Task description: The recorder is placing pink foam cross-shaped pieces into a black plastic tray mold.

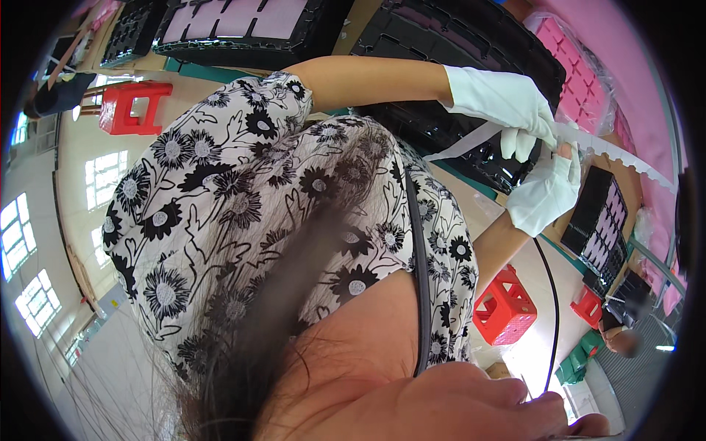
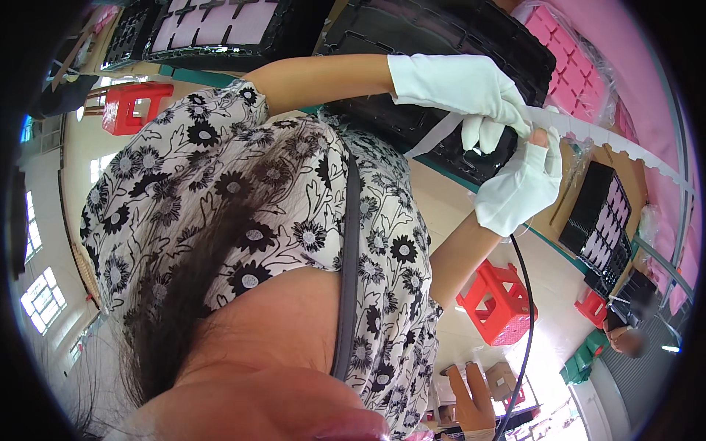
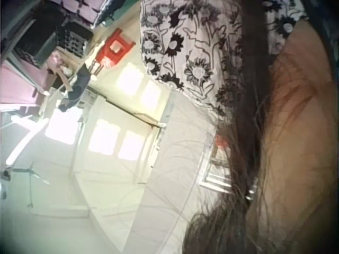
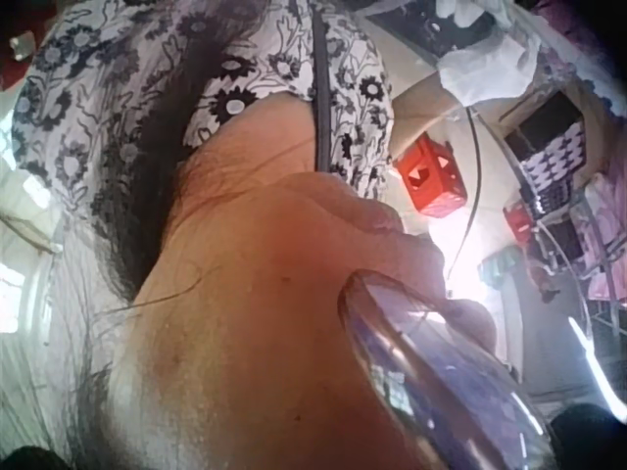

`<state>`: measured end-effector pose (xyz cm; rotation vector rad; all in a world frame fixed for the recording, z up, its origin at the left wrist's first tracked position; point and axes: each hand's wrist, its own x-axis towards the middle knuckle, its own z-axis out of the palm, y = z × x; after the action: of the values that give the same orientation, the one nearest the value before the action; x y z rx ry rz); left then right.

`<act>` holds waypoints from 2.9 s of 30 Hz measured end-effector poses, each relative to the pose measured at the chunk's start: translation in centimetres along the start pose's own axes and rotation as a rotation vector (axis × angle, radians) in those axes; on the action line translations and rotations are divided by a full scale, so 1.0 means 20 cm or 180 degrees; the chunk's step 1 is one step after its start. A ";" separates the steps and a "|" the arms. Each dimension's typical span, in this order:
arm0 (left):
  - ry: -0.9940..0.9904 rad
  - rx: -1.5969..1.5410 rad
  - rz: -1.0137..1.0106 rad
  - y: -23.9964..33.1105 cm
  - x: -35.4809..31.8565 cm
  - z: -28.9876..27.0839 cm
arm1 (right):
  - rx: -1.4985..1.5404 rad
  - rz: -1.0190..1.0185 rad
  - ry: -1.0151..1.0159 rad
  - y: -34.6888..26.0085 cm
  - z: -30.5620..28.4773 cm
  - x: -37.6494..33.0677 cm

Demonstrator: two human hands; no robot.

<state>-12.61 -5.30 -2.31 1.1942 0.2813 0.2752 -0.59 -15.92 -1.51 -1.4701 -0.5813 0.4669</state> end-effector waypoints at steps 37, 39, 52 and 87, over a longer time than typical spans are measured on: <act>0.0223 0.0077 0.0545 -0.30 0.25 -0.27 | -0.2454 0.0945 -0.0897 0.74 -0.53 0.34; -0.0120 0.0278 0.0428 -0.28 0.23 -0.30 | -0.2623 0.0959 -0.0887 0.77 -0.55 0.35; 0.0072 0.0497 0.0366 -0.33 0.26 -0.24 | -0.4187 -0.0081 -0.0747 0.84 -0.55 0.30; 0.0403 0.0994 0.0033 0.12 0.07 -0.08 | 0.0369 0.0090 -0.0224 -0.23 0.14 0.09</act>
<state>-12.08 -2.60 -0.76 1.4889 0.4403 0.3247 -1.17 -12.90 3.15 -1.3572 -0.5804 0.5673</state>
